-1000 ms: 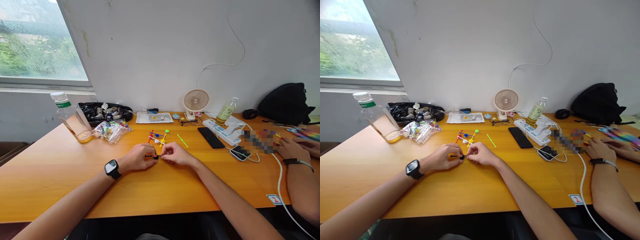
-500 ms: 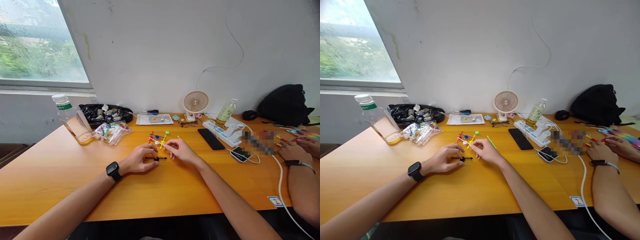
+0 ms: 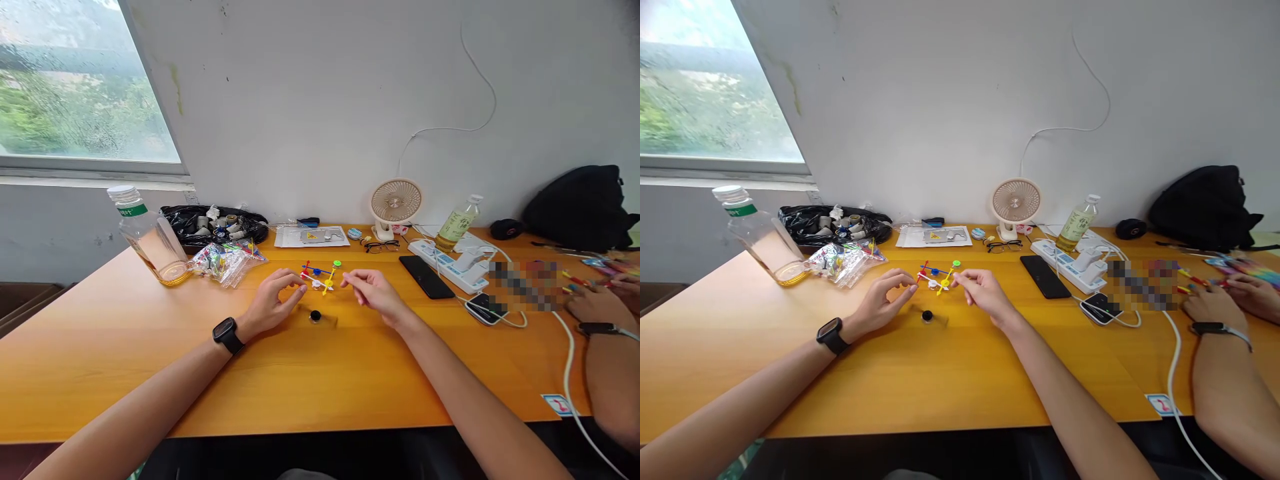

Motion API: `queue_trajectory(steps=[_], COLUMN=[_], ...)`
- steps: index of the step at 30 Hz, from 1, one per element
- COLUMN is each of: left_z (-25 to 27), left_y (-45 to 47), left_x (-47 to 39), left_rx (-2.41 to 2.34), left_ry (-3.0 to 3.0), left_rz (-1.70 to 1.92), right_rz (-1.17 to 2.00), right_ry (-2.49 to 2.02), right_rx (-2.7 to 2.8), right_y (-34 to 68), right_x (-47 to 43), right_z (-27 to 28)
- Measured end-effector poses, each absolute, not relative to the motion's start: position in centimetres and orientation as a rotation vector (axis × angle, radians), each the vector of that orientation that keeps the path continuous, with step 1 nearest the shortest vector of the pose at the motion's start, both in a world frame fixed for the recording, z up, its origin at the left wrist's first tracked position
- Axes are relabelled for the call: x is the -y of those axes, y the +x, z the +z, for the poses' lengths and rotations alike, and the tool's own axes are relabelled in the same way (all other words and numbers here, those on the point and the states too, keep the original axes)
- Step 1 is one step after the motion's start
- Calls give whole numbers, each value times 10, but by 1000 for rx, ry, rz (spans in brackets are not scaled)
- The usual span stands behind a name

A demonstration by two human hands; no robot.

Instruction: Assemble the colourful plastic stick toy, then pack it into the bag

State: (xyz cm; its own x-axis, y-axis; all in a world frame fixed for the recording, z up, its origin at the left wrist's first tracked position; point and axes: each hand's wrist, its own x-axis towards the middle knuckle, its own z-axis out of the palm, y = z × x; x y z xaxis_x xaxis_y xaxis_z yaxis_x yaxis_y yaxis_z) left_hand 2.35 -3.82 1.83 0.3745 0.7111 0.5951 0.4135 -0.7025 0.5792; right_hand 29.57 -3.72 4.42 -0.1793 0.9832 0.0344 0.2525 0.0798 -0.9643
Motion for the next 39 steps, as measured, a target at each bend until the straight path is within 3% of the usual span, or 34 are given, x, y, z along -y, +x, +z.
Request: queue_trajectory(steps=[3,8,11,19,39], left_z=[16,14,13,3,4], left_y=[22,10,-3,-18,-14], left_x=[32,17,5,-11,-8], left_rx=[-1116,-1497,-1693,-1852,-1807], left_ry=[2286,2205,2145,2129,2204], left_rz=[1241,1262,1206,836,788], right_rz=[878,124,-91,-28,-183], right_ry=[-1372,-1784,-1974,-2001,-1631], right_rx=[1503,1723,1852,2052,2088], right_y=[313,338,346,345,331], right_x=[22,9,9,7,10], right_z=[36,27,25,16,16])
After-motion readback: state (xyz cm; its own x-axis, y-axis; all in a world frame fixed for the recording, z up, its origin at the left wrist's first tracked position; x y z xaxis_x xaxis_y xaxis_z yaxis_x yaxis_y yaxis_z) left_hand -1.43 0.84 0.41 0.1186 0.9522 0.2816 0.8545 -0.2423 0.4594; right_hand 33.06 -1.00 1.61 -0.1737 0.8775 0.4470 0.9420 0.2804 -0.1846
